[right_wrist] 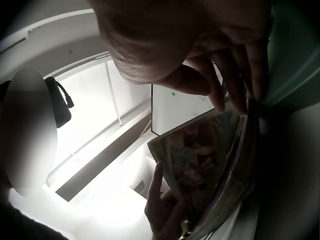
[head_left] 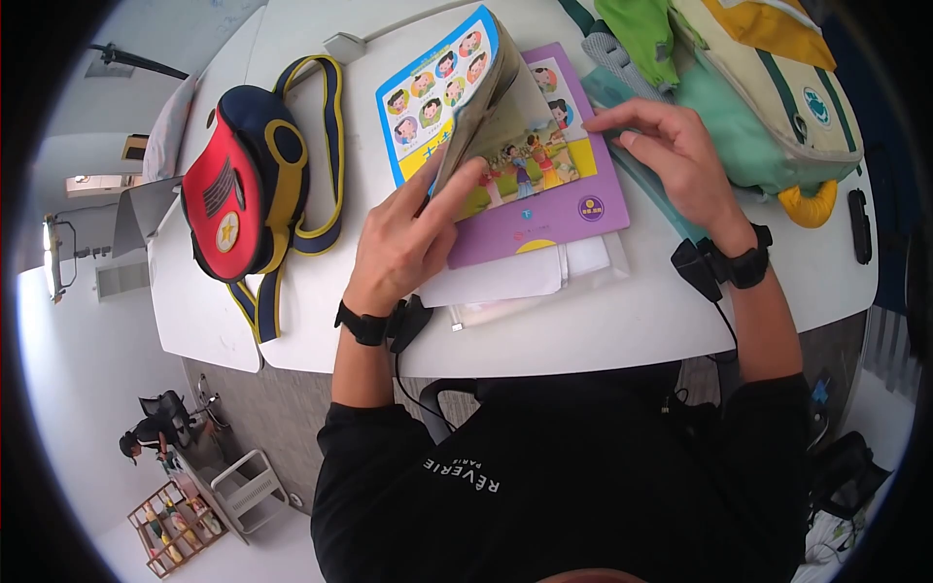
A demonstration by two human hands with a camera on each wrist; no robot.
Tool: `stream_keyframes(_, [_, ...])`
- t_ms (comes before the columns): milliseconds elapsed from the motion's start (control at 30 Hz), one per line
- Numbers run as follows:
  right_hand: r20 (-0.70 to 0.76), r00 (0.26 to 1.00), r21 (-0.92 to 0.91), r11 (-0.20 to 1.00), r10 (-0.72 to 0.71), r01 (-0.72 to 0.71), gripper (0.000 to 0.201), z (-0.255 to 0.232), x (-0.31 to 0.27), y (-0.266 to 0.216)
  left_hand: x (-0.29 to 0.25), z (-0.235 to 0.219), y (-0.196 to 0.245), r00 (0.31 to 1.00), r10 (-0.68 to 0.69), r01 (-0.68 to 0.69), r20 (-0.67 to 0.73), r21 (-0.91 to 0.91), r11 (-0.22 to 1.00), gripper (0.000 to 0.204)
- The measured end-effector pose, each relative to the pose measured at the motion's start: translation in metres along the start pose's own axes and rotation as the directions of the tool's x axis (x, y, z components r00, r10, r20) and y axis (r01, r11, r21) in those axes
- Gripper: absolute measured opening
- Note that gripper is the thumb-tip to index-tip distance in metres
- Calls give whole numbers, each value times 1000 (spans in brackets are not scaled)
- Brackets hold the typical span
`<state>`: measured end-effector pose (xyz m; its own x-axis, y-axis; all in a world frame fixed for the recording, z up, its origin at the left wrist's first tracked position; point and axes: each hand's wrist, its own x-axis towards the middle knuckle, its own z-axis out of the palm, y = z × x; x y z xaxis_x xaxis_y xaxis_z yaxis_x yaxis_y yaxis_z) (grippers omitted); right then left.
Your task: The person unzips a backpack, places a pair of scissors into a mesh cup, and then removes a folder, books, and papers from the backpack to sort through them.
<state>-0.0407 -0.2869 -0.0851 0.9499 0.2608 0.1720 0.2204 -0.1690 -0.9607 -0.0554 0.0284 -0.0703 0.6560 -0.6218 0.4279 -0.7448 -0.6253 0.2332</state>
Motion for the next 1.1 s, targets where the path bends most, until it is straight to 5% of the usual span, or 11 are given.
stream_keyframes(733, [76,992,-16,995,96,-95,31,-5,1,-4,-10,5,-12,997,48,-46,-60,26,999,61])
stream_keyframes(933, [22,999,-7,999,33,-33,27,-2,0,-2,-1,3,0,991,-93,85,-97,-82,993,63])
stream_keyframes(1000, [19,999,9,999,32,-32,27,-1,0,-2,1,-2,-1,999,30,-31,31,36,999,64])
stream_keyframes(1100, [11,999,36,999,34,-34,27,0,1,-2,-3,-1,-8,998,61,-63,36,80,995,64])
